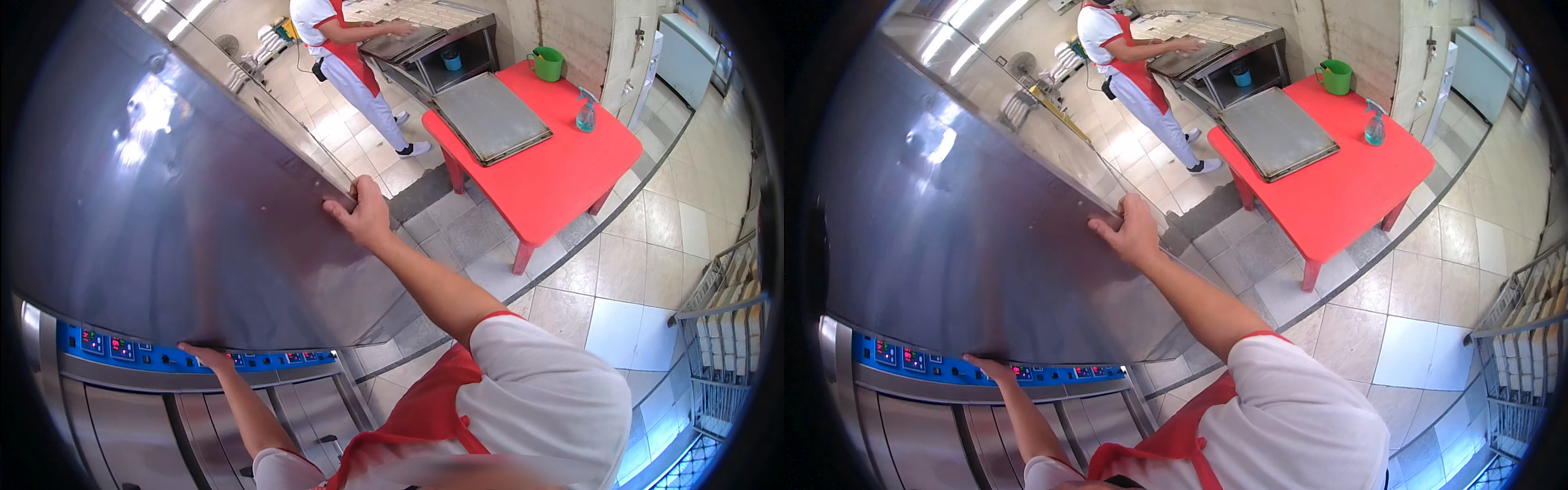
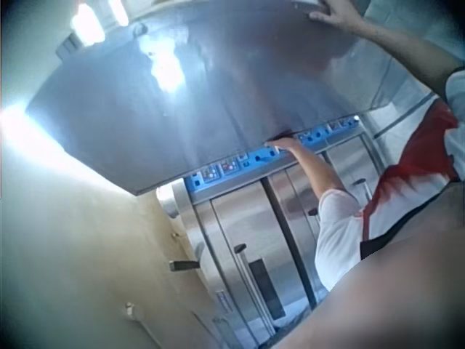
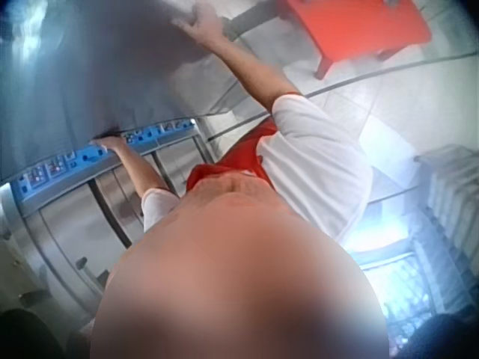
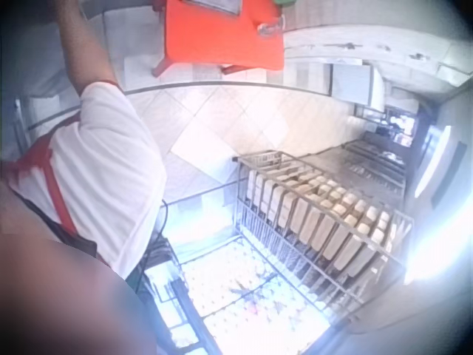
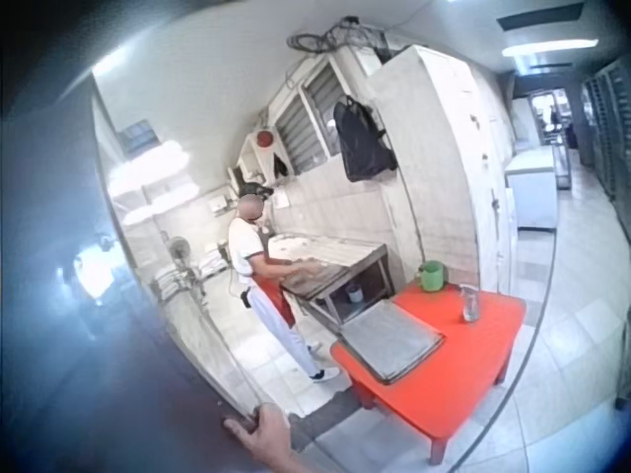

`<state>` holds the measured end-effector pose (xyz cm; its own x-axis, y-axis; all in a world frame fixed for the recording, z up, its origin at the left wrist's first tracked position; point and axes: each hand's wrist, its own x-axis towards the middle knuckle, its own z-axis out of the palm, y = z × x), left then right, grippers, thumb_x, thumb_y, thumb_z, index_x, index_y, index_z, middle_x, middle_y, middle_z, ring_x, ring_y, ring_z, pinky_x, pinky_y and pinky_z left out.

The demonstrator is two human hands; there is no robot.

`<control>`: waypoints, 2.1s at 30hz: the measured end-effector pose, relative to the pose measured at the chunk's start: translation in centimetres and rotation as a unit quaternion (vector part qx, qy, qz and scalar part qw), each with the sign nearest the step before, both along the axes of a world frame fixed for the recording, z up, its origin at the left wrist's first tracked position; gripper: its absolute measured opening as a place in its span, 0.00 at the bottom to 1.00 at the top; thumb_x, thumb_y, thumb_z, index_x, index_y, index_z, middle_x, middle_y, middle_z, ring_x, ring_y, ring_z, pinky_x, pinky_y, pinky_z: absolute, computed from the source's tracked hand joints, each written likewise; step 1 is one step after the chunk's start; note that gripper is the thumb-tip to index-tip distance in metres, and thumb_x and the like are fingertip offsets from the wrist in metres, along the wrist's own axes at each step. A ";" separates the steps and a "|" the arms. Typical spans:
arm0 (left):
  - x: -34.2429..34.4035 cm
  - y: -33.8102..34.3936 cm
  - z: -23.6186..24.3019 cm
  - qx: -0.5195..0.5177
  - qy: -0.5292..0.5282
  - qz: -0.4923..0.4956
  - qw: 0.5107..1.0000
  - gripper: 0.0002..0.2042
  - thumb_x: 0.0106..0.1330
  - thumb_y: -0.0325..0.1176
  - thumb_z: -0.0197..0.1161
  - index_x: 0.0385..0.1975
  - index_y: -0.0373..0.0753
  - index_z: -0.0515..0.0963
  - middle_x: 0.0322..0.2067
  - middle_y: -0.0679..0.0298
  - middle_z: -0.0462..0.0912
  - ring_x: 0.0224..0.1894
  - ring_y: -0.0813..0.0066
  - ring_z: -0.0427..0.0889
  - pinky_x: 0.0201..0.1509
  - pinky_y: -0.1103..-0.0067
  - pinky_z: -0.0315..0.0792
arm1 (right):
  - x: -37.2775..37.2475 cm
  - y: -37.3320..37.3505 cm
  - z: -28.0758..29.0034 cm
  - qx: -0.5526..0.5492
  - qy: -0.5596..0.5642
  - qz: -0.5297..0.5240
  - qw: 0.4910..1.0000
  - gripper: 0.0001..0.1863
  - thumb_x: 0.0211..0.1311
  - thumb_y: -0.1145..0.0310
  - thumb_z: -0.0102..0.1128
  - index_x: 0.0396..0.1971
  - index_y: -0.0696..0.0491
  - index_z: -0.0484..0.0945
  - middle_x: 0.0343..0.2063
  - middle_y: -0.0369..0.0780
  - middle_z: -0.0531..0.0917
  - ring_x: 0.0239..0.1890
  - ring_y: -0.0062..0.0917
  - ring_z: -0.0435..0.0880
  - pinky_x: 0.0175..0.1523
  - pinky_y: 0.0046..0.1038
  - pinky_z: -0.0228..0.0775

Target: The person places pieces of dough onto a metal tray and then slides the tray into a rack inside a large oven.

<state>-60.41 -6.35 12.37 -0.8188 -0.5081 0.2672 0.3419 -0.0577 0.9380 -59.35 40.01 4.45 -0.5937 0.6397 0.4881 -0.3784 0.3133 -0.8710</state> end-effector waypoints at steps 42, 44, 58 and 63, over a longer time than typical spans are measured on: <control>-11.5 -7.1 -6.6 -0.237 0.237 0.125 0.934 0.31 0.61 0.60 0.70 0.36 0.29 0.82 0.32 0.59 0.87 0.37 0.71 0.85 0.43 0.74 0.76 | -10.1 -3.6 -2.8 0.033 0.150 -0.154 0.976 0.28 0.76 0.46 0.48 0.33 0.60 0.73 0.29 0.38 0.77 0.32 0.23 0.74 0.39 0.28 0.69; -13.3 -6.4 -5.3 -0.252 0.219 0.130 0.934 0.30 0.62 0.58 0.70 0.36 0.29 0.82 0.33 0.58 0.87 0.37 0.71 0.85 0.43 0.74 0.76 | -11.1 -2.4 -2.8 0.023 0.106 -0.170 0.979 0.25 0.76 0.50 0.51 0.36 0.61 0.74 0.28 0.39 0.77 0.32 0.24 0.73 0.40 0.29 0.68; -19.6 -11.1 -5.2 -0.262 0.157 0.155 0.940 0.31 0.59 0.64 0.69 0.27 0.34 0.81 0.22 0.61 0.84 0.28 0.68 0.84 0.37 0.75 0.75 | -9.9 -11.2 0.1 0.066 0.092 -0.152 0.982 0.30 0.75 0.45 0.50 0.47 0.63 0.73 0.39 0.43 0.80 0.42 0.26 0.75 0.50 0.29 0.67; -20.7 -13.3 -6.3 -0.278 0.182 0.149 0.931 0.31 0.64 0.64 0.64 0.24 0.34 0.78 0.19 0.64 0.79 0.26 0.72 0.79 0.35 0.76 0.73 | -9.5 -12.1 -1.5 0.033 0.159 -0.142 0.976 0.28 0.72 0.44 0.56 0.40 0.61 0.73 0.32 0.39 0.78 0.37 0.24 0.73 0.44 0.29 0.67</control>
<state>-81.15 -19.65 6.07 -0.4670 -0.3995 0.7889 0.5660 0.5504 0.6138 -68.86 27.88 2.98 -0.2090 0.7169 0.6651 -0.5158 0.4970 -0.6978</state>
